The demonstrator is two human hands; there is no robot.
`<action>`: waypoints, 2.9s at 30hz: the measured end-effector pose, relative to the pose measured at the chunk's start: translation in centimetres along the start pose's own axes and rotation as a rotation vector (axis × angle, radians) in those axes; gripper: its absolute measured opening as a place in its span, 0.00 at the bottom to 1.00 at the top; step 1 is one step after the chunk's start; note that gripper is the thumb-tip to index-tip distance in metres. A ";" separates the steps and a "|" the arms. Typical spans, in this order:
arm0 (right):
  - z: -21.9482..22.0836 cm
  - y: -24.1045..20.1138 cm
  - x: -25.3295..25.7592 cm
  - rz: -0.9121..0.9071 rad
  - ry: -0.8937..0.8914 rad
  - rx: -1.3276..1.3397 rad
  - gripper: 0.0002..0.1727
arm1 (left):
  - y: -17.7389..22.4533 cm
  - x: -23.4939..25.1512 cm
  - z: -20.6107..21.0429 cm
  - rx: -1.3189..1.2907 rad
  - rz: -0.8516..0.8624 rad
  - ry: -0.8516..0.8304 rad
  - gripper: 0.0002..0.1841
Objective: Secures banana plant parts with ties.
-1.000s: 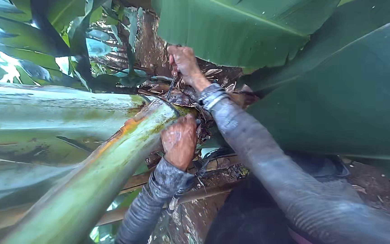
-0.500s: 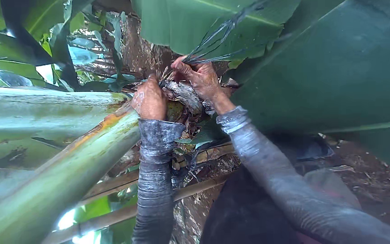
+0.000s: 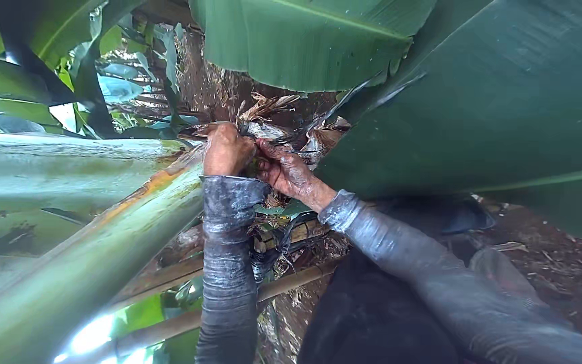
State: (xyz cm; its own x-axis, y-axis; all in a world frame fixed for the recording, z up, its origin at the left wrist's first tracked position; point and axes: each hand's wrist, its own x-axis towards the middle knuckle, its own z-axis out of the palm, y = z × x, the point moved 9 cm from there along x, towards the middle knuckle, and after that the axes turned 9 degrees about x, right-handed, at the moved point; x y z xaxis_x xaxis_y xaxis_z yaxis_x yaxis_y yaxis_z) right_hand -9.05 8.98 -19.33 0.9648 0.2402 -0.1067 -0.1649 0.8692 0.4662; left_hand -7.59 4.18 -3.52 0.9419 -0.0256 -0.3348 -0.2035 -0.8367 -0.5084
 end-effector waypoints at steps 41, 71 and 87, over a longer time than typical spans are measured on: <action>3.8 -3.2 7.9 0.051 -0.275 -0.589 0.08 | -1.4 7.7 -0.5 0.100 -0.145 0.010 0.33; 8.0 -0.7 18.9 -0.116 -0.051 -2.241 0.21 | -4.9 -6.0 10.6 -1.484 -0.277 0.019 0.18; 5.2 -8.3 15.8 -0.109 -0.295 -2.029 0.48 | -13.1 -22.5 6.7 -0.946 -0.067 0.708 0.18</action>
State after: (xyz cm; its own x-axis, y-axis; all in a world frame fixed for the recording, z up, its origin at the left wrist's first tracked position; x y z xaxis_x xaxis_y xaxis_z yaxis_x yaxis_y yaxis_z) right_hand 8.62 3.29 -20.31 0.9469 0.2837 0.1513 0.1406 0.0581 -0.9884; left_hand -27.90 19.42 5.37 0.9419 -0.0150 0.3355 -0.1501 -0.9125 0.3805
